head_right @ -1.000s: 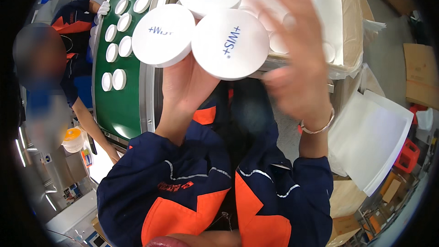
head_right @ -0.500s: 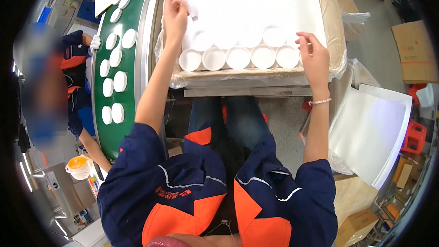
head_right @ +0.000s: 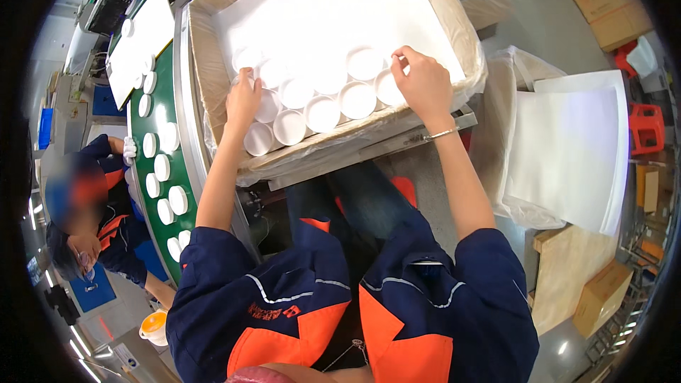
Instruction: Packing circular white plastic lids into a paper-lined cardboard box in a manufacturing setting.
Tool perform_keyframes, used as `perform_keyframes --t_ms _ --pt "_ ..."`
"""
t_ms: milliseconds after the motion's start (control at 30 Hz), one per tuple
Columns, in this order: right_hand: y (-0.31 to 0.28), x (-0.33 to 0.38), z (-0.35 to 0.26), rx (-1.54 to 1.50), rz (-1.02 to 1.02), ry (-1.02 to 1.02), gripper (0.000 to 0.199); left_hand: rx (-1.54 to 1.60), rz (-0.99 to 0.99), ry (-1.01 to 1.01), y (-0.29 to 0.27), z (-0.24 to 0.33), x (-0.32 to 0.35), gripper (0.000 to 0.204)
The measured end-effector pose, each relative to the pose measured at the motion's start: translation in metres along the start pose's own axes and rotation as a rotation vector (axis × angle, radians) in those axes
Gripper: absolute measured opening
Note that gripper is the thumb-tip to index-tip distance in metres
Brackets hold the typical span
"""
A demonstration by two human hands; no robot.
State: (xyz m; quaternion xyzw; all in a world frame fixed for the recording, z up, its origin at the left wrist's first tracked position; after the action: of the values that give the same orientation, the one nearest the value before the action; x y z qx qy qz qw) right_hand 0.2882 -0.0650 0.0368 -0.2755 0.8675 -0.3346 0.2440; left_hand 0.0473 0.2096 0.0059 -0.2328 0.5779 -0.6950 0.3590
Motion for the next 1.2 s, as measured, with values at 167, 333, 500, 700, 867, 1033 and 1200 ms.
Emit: perform_keyframes --t_ms 167,333,500,700,867,1033,1200 --pt "0.005 0.001 0.002 0.011 -0.001 -0.015 0.014 0.269 0.116 0.086 -0.082 0.009 0.069 0.046" --pt "-0.004 0.004 0.011 0.037 0.023 0.011 0.013 -0.187 0.47 -0.25 -0.149 -0.107 0.204 0.046" --pt "0.007 0.003 -0.007 0.028 -0.035 -0.016 0.014 -0.359 0.236 -0.842 -0.107 -0.268 0.375 0.056" --pt "-0.003 0.005 0.008 0.074 -0.017 0.03 0.015 -0.52 0.257 -0.625 -0.116 -0.227 0.347 0.046" --pt "0.003 0.003 0.002 0.072 -0.032 0.022 0.016 -0.059 0.309 -0.491 -0.131 -0.216 0.342 0.041" --pt "0.002 0.004 0.002 0.074 -0.039 0.049 0.017 -0.161 0.334 -0.459 -0.132 -0.212 0.319 0.056" --pt "0.003 0.004 0.003 0.07 -0.018 0.009 0.017 0.048 0.069 -0.29 -0.142 -0.245 0.319 0.071"
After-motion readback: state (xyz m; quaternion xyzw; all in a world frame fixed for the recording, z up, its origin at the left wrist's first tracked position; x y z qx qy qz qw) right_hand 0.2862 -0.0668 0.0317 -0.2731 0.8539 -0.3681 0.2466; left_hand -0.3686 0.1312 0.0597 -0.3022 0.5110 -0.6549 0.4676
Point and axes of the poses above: each hand's wrist, its own x-axis away from the middle knuckle, its own y-axis out of the palm, z = x × y, the point moved 2 cm from there along -x, towards the middle knuckle, and after that the axes turned 2 degrees about y, right-handed, at the moved point
